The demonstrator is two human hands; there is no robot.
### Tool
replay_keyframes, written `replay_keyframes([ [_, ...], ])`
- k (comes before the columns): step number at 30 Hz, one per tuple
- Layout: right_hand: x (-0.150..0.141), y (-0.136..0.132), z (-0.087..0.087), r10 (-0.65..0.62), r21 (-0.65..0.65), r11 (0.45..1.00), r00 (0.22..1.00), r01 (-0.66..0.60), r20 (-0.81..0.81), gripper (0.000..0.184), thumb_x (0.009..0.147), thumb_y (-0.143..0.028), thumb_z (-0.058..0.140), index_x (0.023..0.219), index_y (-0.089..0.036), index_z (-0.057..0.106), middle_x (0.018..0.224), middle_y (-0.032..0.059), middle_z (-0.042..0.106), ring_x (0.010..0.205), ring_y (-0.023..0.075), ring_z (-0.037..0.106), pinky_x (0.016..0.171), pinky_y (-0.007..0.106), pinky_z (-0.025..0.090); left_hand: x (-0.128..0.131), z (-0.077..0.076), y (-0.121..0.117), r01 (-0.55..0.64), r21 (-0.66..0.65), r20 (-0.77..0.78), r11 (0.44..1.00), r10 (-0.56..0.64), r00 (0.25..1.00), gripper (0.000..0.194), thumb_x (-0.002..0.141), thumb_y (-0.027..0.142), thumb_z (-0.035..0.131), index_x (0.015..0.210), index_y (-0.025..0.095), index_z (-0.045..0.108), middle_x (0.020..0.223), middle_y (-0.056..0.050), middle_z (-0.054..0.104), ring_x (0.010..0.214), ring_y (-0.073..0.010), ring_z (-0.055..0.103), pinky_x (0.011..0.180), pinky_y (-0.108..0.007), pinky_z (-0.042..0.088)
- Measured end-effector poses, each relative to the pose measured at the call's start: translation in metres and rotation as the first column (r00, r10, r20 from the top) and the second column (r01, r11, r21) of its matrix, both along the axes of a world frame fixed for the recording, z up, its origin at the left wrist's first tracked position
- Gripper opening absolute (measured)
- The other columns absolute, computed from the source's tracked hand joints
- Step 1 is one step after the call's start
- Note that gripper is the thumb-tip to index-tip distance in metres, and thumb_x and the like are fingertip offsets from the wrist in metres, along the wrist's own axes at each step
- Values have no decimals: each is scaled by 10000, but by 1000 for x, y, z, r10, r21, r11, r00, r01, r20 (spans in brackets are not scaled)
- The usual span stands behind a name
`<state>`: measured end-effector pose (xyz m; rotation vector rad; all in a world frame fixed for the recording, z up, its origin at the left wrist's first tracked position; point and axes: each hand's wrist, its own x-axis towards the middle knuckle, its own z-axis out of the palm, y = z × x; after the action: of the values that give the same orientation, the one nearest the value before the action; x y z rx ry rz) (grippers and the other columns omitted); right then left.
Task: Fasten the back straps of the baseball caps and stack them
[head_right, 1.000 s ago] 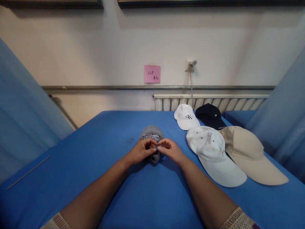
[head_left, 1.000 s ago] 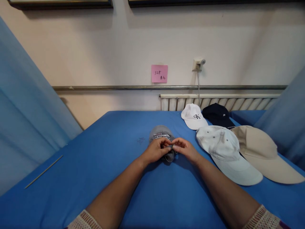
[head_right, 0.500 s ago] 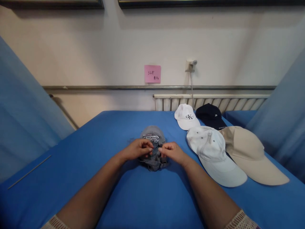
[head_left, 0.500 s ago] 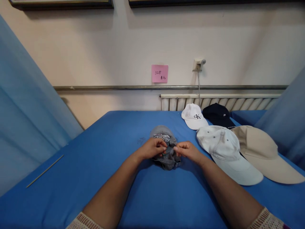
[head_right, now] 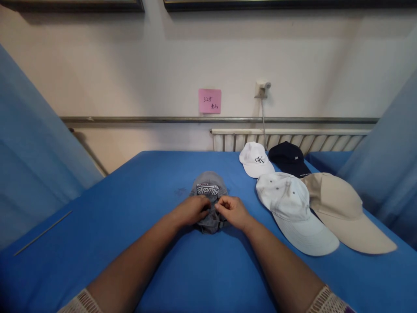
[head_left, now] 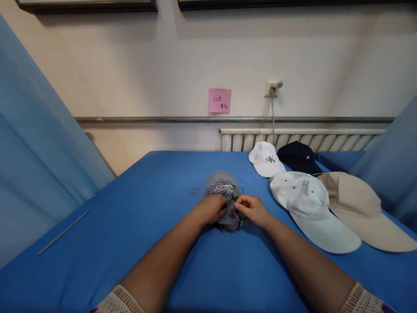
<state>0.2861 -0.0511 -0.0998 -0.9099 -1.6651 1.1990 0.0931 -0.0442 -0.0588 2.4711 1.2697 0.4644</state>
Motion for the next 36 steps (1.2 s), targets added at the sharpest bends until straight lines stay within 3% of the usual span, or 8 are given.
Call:
replay_keyframes([
  [4, 3, 3, -4, 4, 0, 1000, 1000, -4, 14, 279, 789, -419, 602, 648, -191, 527, 586, -38, 483, 532, 98, 408, 508, 231, 328, 0, 10, 1, -15, 26, 71, 1000, 13, 997, 96, 683, 149, 586, 749, 201, 633, 701, -25, 629, 599, -154, 526, 567, -260, 364],
  [7, 5, 5, -6, 3, 41, 999, 998, -5, 58, 254, 800, -384, 594, 651, -193, 519, 591, -34, 489, 534, 101, 416, 503, 231, 327, -1, 22, 1, -122, 60, 214, 991, 107, 971, 109, 720, 185, 575, 815, 195, 628, 701, -4, 613, 603, -136, 519, 571, -248, 372],
  [11, 4, 5, -4, -122, 118, 987, 985, 108, 119, 157, 791, -331, 604, 726, -205, 536, 582, -43, 496, 509, 102, 420, 482, 228, 324, -2, 31, 0, -304, 40, 444, 952, 256, 858, 153, 762, 272, 584, 884, 184, 609, 667, 25, 577, 588, -114, 513, 578, -230, 400],
  [15, 4, 0, 4, -196, 152, 972, 973, 177, 124, 206, 758, -362, 664, 849, -214, 554, 654, -34, 542, 558, 116, 474, 527, 241, 377, -2, 33, 1, -373, 19, 590, 928, 291, 753, 173, 769, 302, 606, 883, 174, 591, 638, 35, 553, 568, -104, 518, 569, -220, 410],
  [18, 1, -4, 8, -154, 189, 974, 975, 122, 161, 301, 700, -389, 734, 866, -214, 554, 700, -22, 554, 607, 130, 497, 568, 256, 401, 1, 32, -1, -381, 29, 592, 924, 291, 752, 160, 774, 297, 604, 876, 174, 595, 630, 36, 556, 558, -99, 514, 559, -216, 408],
  [23, -2, -7, 6, -17, 195, 981, 983, -20, 184, 144, 763, -290, 636, 706, -211, 530, 651, -24, 530, 564, 116, 460, 524, 242, 366, 5, 33, -5, -363, 17, 545, 931, 296, 784, 159, 762, 293, 613, 869, 176, 606, 639, 34, 566, 566, -95, 509, 562, -211, 411],
  [31, 15, 7, 5, -285, 167, 947, 958, 276, 30, 178, 806, -346, 559, 693, -211, 532, 577, -32, 502, 537, 126, 454, 523, 245, 343, -12, 37, 10, -448, -87, 718, 890, 368, 591, 217, 722, 331, 645, 839, 150, 615, 698, 7, 599, 579, -96, 523, 552, -207, 424],
  [36, 12, 9, 2, -308, 120, 944, 951, 308, -20, 272, 834, -433, 544, 686, -205, 532, 565, -36, 460, 532, 125, 431, 515, 251, 333, -7, 34, 7, -441, -101, 683, 892, 384, 621, 206, 718, 328, 648, 826, 156, 613, 647, 27, 569, 552, -93, 498, 536, -204, 402],
])
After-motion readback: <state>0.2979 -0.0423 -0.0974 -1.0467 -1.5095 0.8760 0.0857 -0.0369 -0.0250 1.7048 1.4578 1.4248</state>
